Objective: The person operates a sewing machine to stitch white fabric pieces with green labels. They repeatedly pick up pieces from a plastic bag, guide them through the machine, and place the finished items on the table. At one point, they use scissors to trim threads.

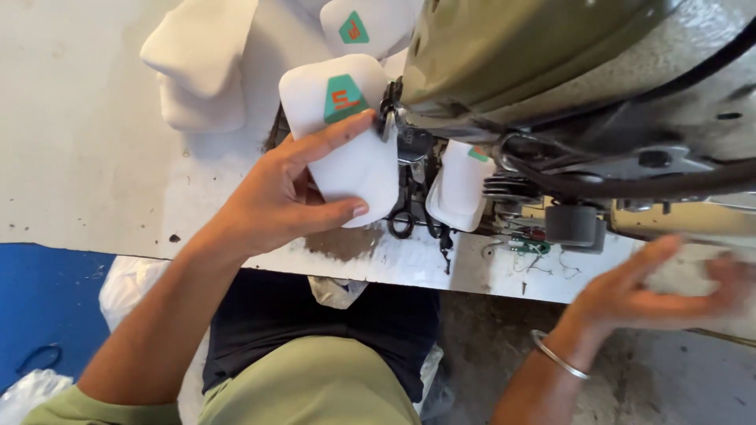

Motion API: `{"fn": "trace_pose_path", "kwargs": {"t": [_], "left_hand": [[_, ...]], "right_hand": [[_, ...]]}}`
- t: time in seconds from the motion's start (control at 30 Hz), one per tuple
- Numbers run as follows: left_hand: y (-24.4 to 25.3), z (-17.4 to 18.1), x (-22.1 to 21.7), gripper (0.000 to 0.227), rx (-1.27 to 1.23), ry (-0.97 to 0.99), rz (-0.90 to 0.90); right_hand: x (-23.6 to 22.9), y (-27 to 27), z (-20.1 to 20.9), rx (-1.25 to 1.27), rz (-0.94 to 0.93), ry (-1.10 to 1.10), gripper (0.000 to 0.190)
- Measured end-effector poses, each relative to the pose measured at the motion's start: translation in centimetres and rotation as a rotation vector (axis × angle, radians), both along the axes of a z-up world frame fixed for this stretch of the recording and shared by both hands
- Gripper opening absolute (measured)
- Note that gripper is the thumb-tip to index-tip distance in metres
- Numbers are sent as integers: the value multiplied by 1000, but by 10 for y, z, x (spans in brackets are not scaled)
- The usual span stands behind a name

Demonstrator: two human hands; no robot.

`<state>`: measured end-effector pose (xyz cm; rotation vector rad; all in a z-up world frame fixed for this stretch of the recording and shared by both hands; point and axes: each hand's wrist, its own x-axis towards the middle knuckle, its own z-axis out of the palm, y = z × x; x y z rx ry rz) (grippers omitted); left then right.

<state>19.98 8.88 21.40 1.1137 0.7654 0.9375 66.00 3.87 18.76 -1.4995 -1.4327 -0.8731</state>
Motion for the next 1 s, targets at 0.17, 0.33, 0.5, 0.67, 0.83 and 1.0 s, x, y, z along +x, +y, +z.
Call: {"fn": "trace_pose_path", "kwargs": {"t": [0.17,0.33,0.5,0.67,0.83,1.0], "left_hand": [[-9,-3,0,79,87,-15,28],[14,-4,-14,82,107,-21,-59],[48,5,-26,84,11,-57,-195],[71,17,-27,84,-49,20,-238],[75,10,-24,83,10,-3,-199],[34,8,-3,82,127,91,81]], "right_hand": [[-44,6,9,22,20,-128,29],[-103,2,-33,-31,477,770,11],[-269,31,10,-804,879,1485,12],[-283,40,8,-593,880,1797,34],[-288,43,16,-595,802,1744,35],[-287,42,19,-601,800,1674,32]]}}
